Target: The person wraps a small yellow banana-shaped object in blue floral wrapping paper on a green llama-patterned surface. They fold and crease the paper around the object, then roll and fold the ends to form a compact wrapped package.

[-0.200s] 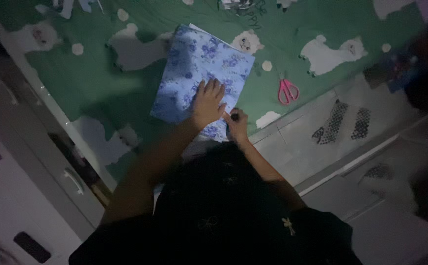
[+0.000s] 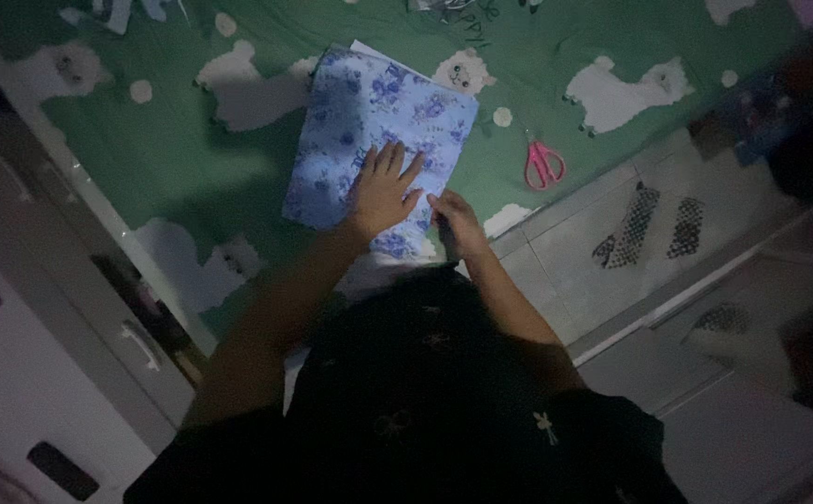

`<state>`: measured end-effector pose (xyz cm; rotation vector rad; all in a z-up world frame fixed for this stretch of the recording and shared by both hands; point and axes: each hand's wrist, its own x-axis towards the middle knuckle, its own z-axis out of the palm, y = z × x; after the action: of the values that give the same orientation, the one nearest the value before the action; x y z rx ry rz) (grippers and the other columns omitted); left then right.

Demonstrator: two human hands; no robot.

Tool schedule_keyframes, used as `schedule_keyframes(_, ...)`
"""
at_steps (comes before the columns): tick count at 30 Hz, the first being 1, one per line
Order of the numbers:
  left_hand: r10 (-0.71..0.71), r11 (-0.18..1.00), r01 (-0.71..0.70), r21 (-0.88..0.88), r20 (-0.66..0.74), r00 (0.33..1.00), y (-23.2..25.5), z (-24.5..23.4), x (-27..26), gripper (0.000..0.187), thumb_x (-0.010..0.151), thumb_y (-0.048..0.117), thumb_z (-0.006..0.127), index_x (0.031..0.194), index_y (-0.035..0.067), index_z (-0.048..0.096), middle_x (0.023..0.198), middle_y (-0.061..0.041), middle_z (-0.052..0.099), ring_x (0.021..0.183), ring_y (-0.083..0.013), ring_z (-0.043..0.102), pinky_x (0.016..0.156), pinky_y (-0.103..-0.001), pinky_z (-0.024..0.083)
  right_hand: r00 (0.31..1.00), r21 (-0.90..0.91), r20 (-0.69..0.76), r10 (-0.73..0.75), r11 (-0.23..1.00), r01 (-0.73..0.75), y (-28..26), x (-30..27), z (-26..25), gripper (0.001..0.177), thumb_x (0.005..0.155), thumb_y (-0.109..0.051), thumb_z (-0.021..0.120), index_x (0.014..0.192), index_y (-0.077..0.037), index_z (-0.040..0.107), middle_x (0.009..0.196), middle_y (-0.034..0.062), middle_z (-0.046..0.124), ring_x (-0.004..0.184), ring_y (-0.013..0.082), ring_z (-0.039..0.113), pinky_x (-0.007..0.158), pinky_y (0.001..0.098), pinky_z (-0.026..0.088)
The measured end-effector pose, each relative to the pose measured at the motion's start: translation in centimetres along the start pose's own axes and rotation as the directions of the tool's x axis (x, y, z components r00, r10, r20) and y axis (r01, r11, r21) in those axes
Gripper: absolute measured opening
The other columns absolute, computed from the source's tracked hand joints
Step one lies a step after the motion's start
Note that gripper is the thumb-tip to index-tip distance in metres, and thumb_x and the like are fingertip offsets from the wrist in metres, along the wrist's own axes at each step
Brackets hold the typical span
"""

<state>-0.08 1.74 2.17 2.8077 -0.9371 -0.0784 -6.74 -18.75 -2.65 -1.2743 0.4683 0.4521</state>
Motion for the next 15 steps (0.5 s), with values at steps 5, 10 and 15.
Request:
schedule_keyframes(5,-0.003,0.990,-0.014,-0.137,-0.120,0.993,-0.4,-1.8,-1.5,0.061,0.109,0.047,0.047,0.161,0.016,0.041,0.159,-0.027,0.038,0.148,-0.0436,0.033,0.122,-0.060,0.022,0.997,0.444,0.031,0.068,0.893,-0.075,0.3,1.3,0.8,0.035,0.103,-0.045,0.062,0.113,-0.012,0.062,0.083,-0.0006,0.057,0.068,0.0149,0.050,0.056,0.0306,0.039)
schedule_keyframes(10,-0.036,0.990,0.031,-0.140,-0.029,0.999,0.1,-1.8,-2.2,0.059,0.110,0.047,0.046,0.159,0.014,0.040,0.161,-0.027,0.035,0.151,-0.0426,0.030,0.123,-0.060,0.020,0.984,0.252,0.045,-0.170,0.956,0.153,1.4,4.1,0.1,0.044,0.102,-0.025,0.050,0.141,-0.004,0.054,0.132,0.0096,0.064,0.118,0.0206,0.061,0.103,0.0371,0.048)
schedule_keyframes(15,-0.056,0.990,0.036,-0.135,-0.147,0.987,0.0,-2.5,-1.4,0.059,0.111,0.044,0.044,0.161,0.015,0.040,0.164,-0.027,0.029,0.153,-0.0423,0.026,0.123,-0.062,0.017,0.811,-0.063,0.017,-0.585,0.809,0.585,2.1,10.0,-1.4,0.047,0.103,-0.012,0.049,0.147,0.005,0.048,0.144,0.0155,0.059,0.132,0.0226,0.056,0.114,0.0360,0.042)
